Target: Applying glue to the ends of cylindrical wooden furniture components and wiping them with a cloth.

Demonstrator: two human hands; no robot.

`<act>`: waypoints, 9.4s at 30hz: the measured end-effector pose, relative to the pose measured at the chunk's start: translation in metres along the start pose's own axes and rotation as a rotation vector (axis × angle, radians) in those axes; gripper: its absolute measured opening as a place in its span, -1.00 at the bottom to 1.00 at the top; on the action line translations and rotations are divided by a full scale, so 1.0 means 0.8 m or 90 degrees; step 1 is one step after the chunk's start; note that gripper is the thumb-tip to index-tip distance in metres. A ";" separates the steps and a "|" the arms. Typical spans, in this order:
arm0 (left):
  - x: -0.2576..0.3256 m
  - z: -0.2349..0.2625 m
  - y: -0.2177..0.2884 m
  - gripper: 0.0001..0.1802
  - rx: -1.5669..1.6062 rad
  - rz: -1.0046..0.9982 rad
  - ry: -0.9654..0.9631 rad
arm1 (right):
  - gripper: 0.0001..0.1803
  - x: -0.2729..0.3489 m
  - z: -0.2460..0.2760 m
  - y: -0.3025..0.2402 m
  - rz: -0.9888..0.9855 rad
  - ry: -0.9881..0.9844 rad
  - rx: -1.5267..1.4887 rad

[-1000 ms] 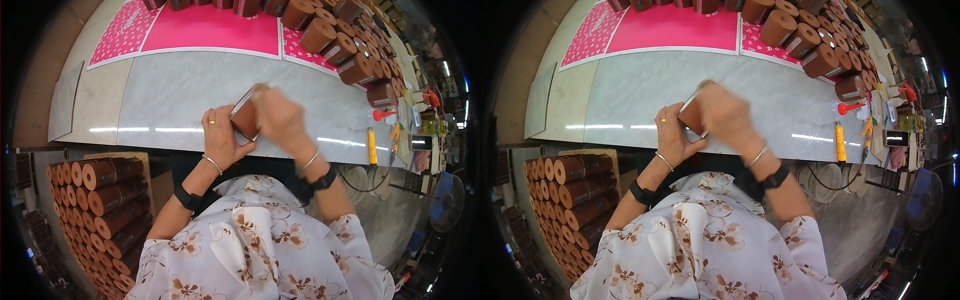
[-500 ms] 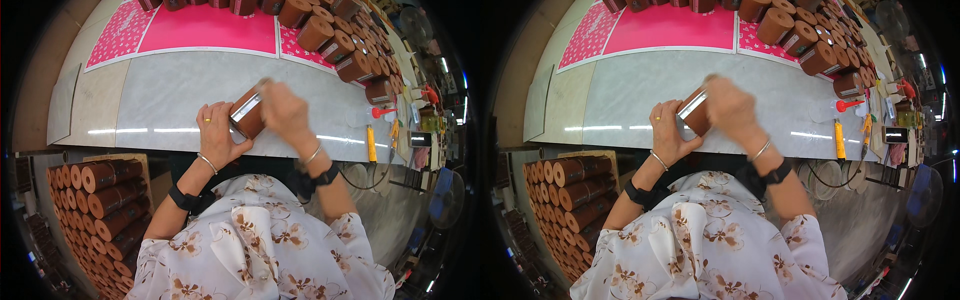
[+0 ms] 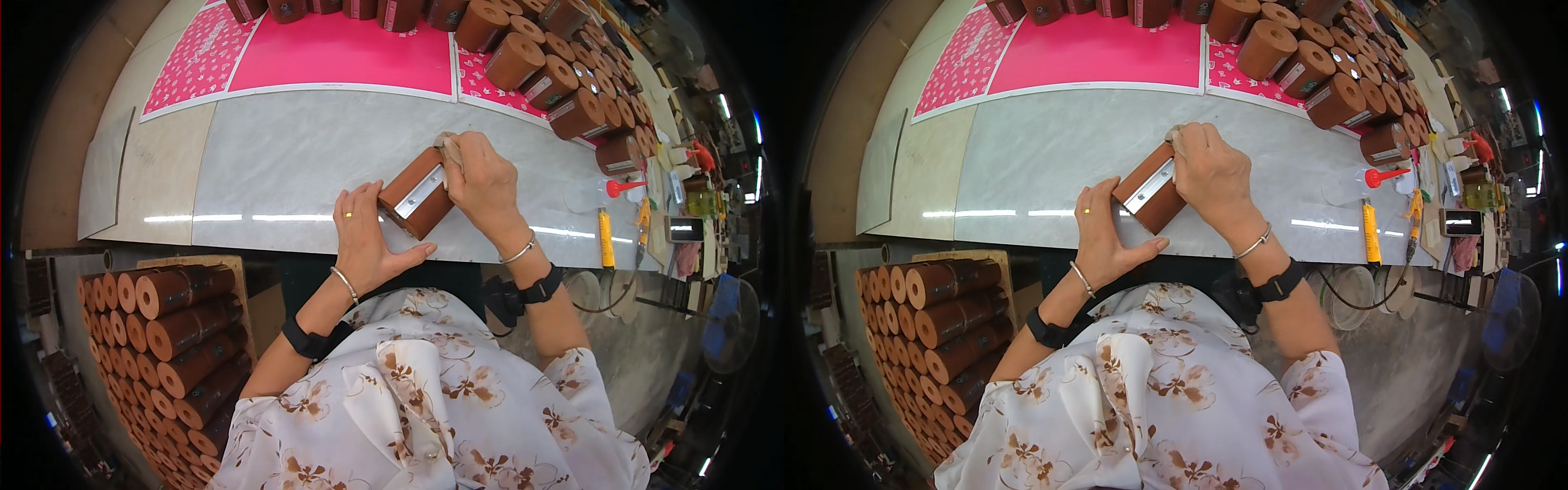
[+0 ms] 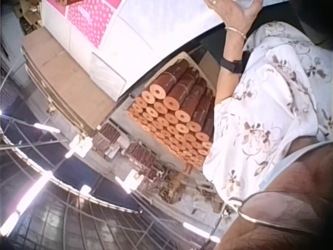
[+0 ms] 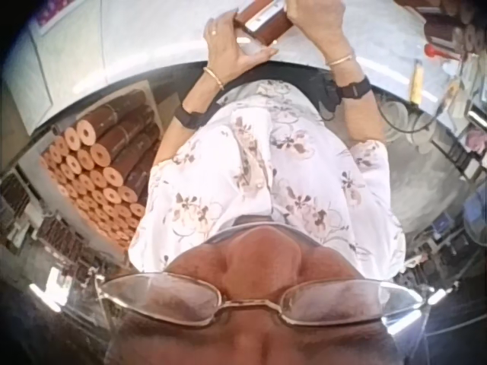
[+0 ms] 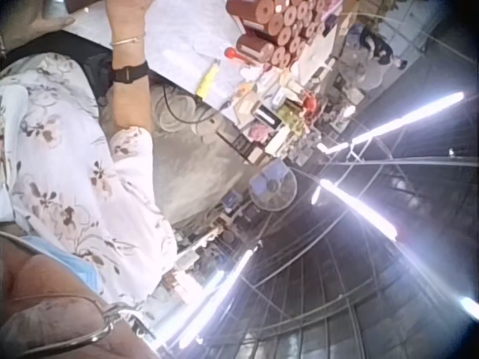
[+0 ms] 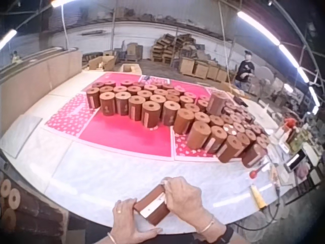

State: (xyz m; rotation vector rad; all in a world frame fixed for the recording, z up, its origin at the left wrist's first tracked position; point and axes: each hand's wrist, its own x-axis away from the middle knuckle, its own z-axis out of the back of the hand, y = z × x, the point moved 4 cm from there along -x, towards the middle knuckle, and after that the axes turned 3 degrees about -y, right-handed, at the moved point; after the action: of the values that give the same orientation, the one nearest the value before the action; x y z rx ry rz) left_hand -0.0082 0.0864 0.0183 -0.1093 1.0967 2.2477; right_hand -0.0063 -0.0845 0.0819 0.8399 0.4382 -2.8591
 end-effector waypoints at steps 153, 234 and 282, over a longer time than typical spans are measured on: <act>0.742 0.555 0.116 -0.23 -0.558 0.866 1.011 | -0.68 0.133 -0.058 0.154 -0.208 -0.158 -0.124; 0.102 0.265 0.244 -0.58 -0.345 -0.240 0.228 | -0.65 -0.020 0.238 -0.435 0.056 0.561 -0.362; -0.577 0.221 -0.305 -0.02 -0.590 0.296 -0.367 | -0.74 0.257 0.033 0.178 -0.574 0.027 -0.157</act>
State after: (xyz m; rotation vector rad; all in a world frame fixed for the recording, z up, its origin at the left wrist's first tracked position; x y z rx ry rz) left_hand 0.5338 0.0965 0.1195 0.4303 -0.2943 2.7543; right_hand -0.1631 -0.2366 -0.0430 0.7916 1.4649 -3.4175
